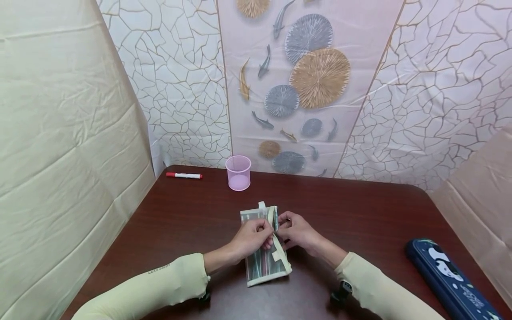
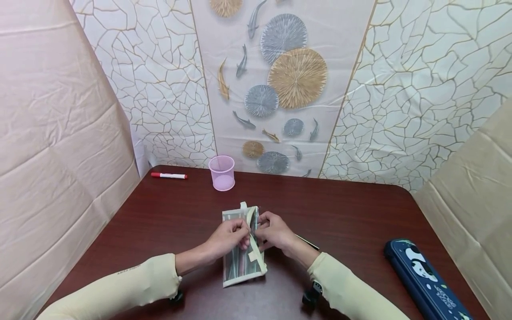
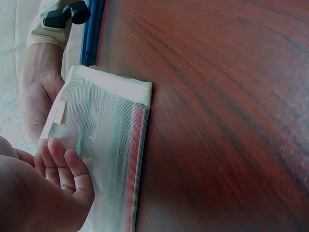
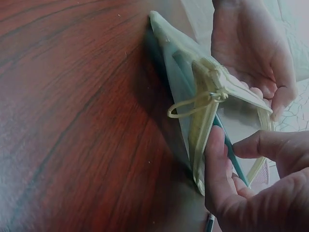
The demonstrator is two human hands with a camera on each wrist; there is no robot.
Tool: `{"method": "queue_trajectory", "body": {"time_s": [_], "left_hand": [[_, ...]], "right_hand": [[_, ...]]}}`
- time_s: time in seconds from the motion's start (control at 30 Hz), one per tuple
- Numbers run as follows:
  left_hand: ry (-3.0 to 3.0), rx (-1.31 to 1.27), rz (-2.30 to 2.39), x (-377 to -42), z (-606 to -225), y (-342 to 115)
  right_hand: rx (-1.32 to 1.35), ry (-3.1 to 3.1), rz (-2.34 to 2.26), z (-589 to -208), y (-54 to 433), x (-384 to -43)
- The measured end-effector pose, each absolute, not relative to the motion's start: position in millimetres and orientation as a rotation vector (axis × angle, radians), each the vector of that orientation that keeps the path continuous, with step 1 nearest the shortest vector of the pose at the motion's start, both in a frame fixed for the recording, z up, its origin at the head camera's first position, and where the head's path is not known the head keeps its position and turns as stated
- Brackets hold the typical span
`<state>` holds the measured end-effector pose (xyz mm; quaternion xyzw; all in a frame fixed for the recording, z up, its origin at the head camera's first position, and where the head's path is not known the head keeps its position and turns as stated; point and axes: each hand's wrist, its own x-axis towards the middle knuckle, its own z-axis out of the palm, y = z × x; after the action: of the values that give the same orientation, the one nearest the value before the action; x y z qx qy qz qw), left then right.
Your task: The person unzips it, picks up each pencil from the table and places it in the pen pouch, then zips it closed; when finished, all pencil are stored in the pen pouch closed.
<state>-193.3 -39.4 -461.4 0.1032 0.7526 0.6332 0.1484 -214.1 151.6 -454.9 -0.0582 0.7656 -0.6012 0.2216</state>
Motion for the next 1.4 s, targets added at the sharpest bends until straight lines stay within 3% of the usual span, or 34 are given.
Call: {"method": "queue_trajectory", "body": {"time_s": [0.63,1.03,1.4], "left_hand": [[2.132,0.31,1.842,-191,-460,-38],[2.143,0.299,1.827,-194,-459,-41],[2.147,0.3,1.814,-192,-459,-41]], "right_hand": [[-0.273,2.423,-1.444,-454,154,-221],[-0.321,2.78,-1.271,-444,212,-245],[-0.54,2.569,-1.127,-454,254,-262]]}}
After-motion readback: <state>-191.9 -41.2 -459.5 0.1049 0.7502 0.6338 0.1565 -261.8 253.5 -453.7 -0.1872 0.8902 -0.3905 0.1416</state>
